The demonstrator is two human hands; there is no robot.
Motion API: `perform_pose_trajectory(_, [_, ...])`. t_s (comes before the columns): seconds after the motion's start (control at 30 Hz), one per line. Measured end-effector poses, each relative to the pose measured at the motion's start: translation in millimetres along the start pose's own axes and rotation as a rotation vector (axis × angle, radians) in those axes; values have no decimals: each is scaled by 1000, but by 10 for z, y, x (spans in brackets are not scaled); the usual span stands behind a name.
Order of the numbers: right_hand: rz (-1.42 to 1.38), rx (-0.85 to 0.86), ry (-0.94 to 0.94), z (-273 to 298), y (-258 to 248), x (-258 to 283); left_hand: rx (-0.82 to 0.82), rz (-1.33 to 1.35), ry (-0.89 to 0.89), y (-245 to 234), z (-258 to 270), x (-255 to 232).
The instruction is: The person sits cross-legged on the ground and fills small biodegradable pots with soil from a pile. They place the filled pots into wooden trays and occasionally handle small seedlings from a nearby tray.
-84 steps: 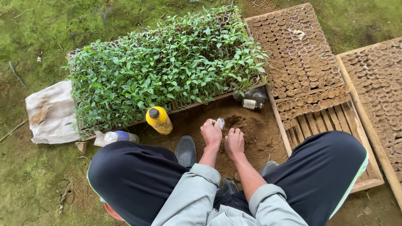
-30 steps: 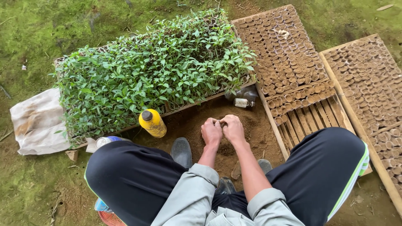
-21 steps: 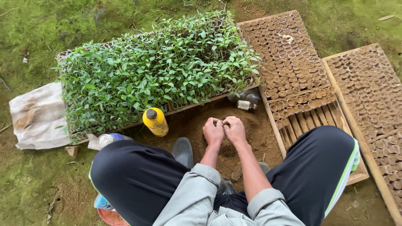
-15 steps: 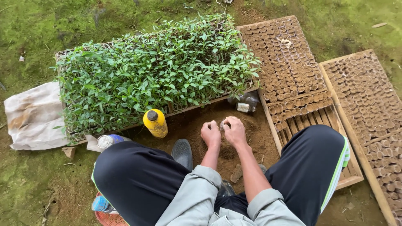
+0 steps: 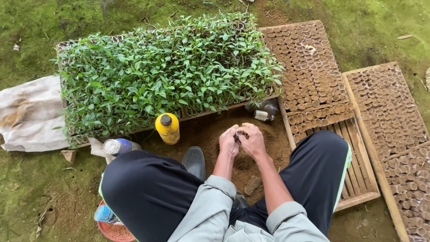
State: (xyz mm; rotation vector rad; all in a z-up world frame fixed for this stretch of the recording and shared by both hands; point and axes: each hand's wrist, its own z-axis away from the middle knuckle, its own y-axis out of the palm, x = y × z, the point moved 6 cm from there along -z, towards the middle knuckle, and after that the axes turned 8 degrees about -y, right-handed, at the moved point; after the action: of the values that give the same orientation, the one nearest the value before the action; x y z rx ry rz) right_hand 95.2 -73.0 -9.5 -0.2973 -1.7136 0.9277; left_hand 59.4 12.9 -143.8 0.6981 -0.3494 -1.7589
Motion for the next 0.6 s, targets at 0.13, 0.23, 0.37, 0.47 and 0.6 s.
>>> perform_pose_trajectory(0.13, [3,26,-36,-4,47,16,56,1,27,-9,0,-73])
perform_pose_trajectory(0.23, [17,66,-51,3,28,48,68,52,55,-99,-116,-108])
perform_pose_trajectory(0.37, [-26,65,3,-45,-77,94,65,61,15,-137,-171,-118])
perform_pose_trajectory(0.47, [-82,15,89,-106,-91,-14,88,38,20,-73,-118,-121])
perform_pose_trajectory(0.6, [-155,-65,227,-133,-75,-137,123,13,37,-21,-133,-77])
